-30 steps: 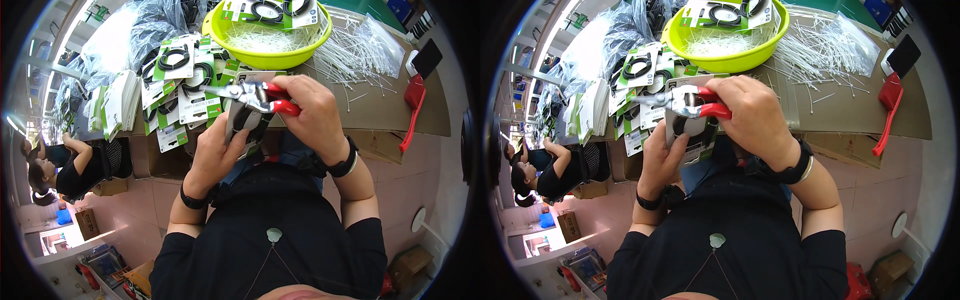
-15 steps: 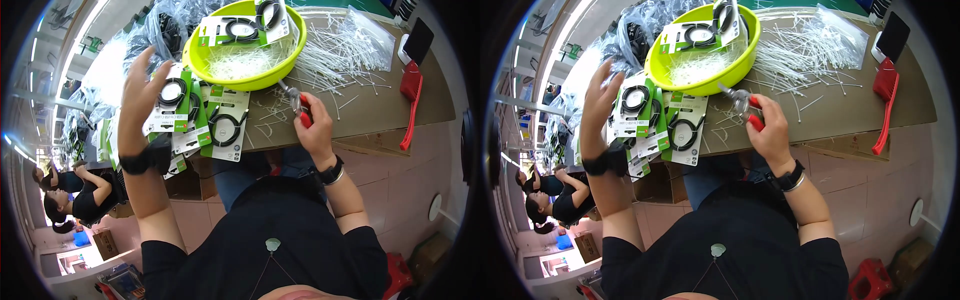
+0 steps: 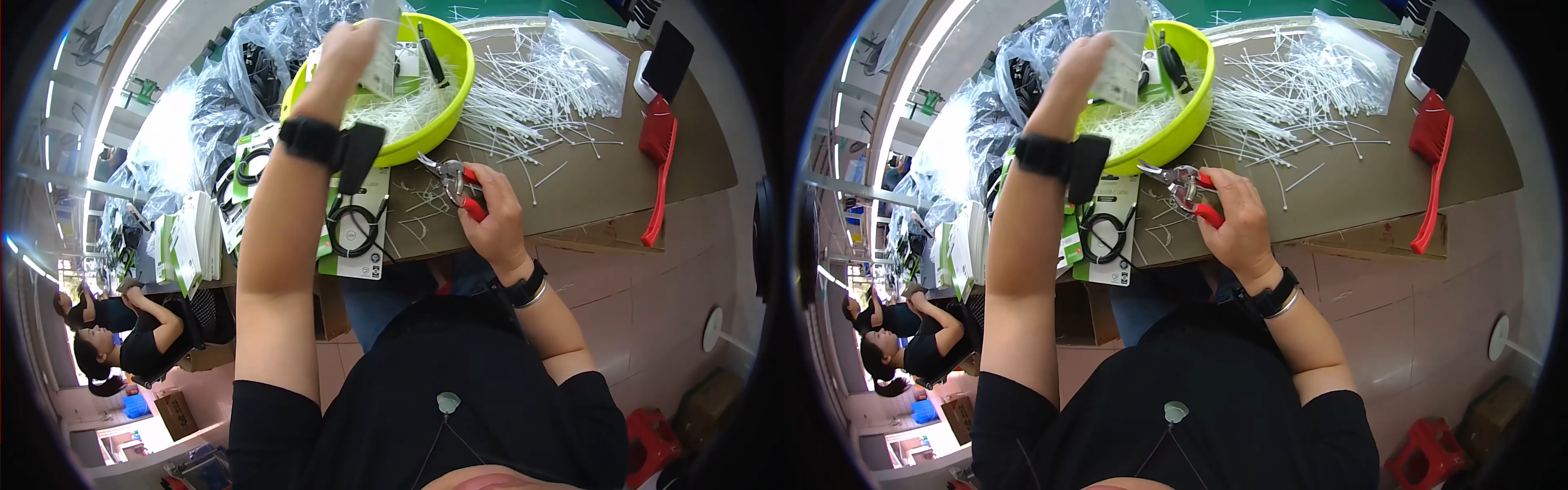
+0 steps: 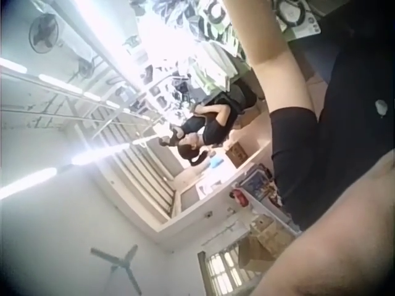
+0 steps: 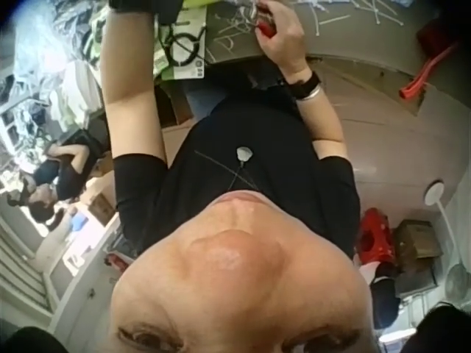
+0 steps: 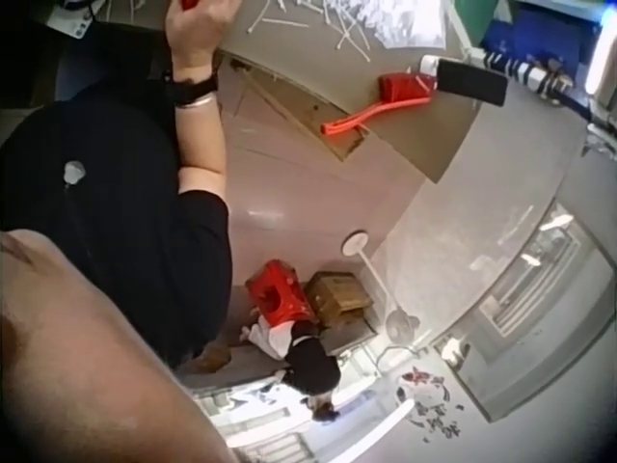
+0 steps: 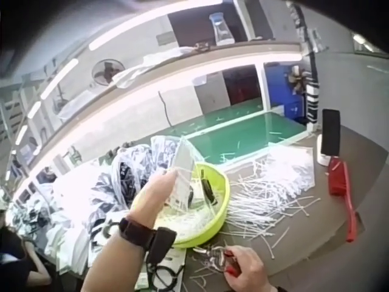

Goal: The person uses shears to snip plastic ties from cable packages, turns them over to trim the back, and places the finished items into a cardboard box.

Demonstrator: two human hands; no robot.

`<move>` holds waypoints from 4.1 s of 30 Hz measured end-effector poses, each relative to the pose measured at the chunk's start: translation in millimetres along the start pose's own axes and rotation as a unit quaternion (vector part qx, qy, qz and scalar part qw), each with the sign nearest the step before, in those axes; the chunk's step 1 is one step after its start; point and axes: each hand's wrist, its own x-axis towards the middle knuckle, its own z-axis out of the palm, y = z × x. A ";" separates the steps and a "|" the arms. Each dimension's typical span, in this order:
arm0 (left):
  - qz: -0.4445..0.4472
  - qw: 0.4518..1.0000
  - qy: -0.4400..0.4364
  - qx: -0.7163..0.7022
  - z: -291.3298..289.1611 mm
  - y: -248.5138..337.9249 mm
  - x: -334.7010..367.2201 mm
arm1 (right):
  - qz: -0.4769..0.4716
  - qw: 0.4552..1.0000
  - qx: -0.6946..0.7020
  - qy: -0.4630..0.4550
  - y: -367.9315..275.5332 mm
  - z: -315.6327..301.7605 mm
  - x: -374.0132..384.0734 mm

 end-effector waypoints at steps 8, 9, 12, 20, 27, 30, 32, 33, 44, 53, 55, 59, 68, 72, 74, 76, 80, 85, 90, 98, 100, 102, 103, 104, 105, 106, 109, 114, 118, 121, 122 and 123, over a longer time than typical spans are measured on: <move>-0.038 0.898 0.019 -0.437 -90.0 -33.7 -157.5 | -0.026 0.999 0.011 -0.040 -9.1 -12.4 8.6; -0.081 0.885 0.000 -0.459 -91.6 -40.2 -178.9 | 0.004 0.997 0.047 -0.061 -14.5 -14.4 10.3; -0.144 0.858 -0.017 -0.492 -87.4 -57.4 -225.9 | 0.014 0.991 0.041 -0.127 -37.7 -26.5 24.8; -0.166 0.820 -0.013 -0.548 -73.2 -78.9 -265.2 | -0.142 0.933 -0.253 -0.214 -69.7 -38.9 51.4; -0.158 0.817 -0.023 -0.554 -72.5 -70.1 -274.7 | -0.162 0.922 -0.269 -0.225 -78.8 -34.6 50.7; -0.143 0.822 -0.034 -0.550 -73.1 -67.2 -277.6 | -0.173 0.919 -0.273 -0.224 -80.2 -34.4 51.6; -0.137 0.832 -0.034 -0.537 -71.9 -66.9 -277.4 | -0.151 0.918 -0.267 -0.251 -78.9 -35.4 52.5; -0.131 0.842 -0.035 -0.523 -71.0 -66.7 -277.2 | -0.140 0.917 -0.263 -0.264 -77.7 -36.1 52.8; -0.123 0.854 -0.083 -0.498 -56.9 -47.7 -273.8 | -0.203 0.929 -0.234 -0.202 -85.8 -29.7 59.1; -0.111 0.868 -0.106 -0.472 -49.3 -39.2 -277.2 | -0.196 0.928 -0.232 -0.218 -92.8 -25.5 56.9; -0.110 0.873 -0.101 -0.464 -48.7 -39.5 -277.5 | -0.144 0.932 -0.216 -0.251 -92.4 -26.3 55.1; -0.109 0.866 -0.092 -0.480 -51.1 -46.7 -272.1 | -0.068 0.944 -0.164 -0.277 -88.8 -29.7 56.1; -0.172 0.827 -0.033 -0.534 -61.0 -54.7 -264.1 | -0.258 0.905 -0.236 -0.242 -94.7 -39.7 60.4; -0.162 0.832 -0.044 -0.528 -60.4 -54.4 -264.6 | -0.241 0.896 -0.252 -0.273 -96.9 -41.1 57.0; -0.157 0.837 -0.043 -0.522 -60.2 -51.9 -265.8 | -0.232 0.892 -0.261 -0.285 -95.2 -40.6 56.0; -0.142 0.843 -0.040 -0.517 -58.6 -51.2 -266.8 | -0.166 0.917 -0.204 -0.299 -86.5 -37.7 54.5; -0.055 0.891 -0.010 -0.451 -42.3 -45.3 -271.8 | 0.012 0.960 0.042 -0.276 -85.4 -18.8 44.6; 0.187 0.970 0.043 -0.148 -39.8 -35.2 -266.8 | 0.190 0.903 0.355 -0.149 -102.8 9.4 33.2; 0.193 0.949 0.107 -0.224 -31.1 -43.4 -263.2 | 0.261 0.845 0.453 -0.112 -89.4 20.4 35.5; 0.105 0.967 -0.041 -0.229 -14.7 -71.5 -255.6 | 0.332 0.819 0.462 -0.071 -67.7 41.2 22.8; 0.161 0.969 -0.024 -0.187 -14.3 -79.0 -252.9 | 0.291 0.861 0.406 -0.097 -70.3 39.4 19.8; 0.271 0.957 0.010 -0.100 -13.7 -83.4 -248.7 | 0.268 0.881 0.375 -0.108 -70.1 38.5 19.4; 0.272 0.957 0.009 -0.101 -12.0 -83.8 -248.0 | 0.280 0.865 0.409 -0.070 -68.3 39.6 17.9; 0.252 0.956 0.115 -0.092 -10.1 -83.8 -247.6 | 0.291 0.848 0.442 -0.033 -66.6 40.8 16.4; 0.229 0.945 0.219 -0.082 -8.2 -83.3 -247.4 | 0.301 0.827 0.474 0.004 -66.1 41.4 16.0; 0.201 0.923 0.320 -0.069 -6.5 -83.3 -248.7 | 0.303 0.827 0.474 0.005 -68.0 41.5 15.4; 0.027 0.878 0.098 -0.468 -10.1 -64.2 -253.4 | 0.308 0.787 0.533 0.039 -77.1 42.6 16.5; -0.020 0.794 -0.004 -0.608 -25.8 -65.9 -253.4 | 0.309 0.808 0.501 -0.032 -68.3 32.2 15.2; 0.021 0.829 0.076 -0.554 -36.6 -67.5 -250.2 | 0.180 0.944 0.196 -0.197 -73.1 -4.2 24.9; 0.050 0.865 0.140 -0.480 -39.4 -72.8 -250.2 | -0.058 0.969 -0.107 -0.217 -78.2 -13.4 24.3; 0.066 0.878 0.167 -0.443 -39.3 -73.8 -250.1 | -0.059 0.969 -0.106 -0.217 -79.5 -13.0 23.3; 0.066 0.878 0.168 -0.443 -39.0 -74.6 -250.7 | -0.072 0.965 -0.117 -0.222 -81.3 -12.1 22.4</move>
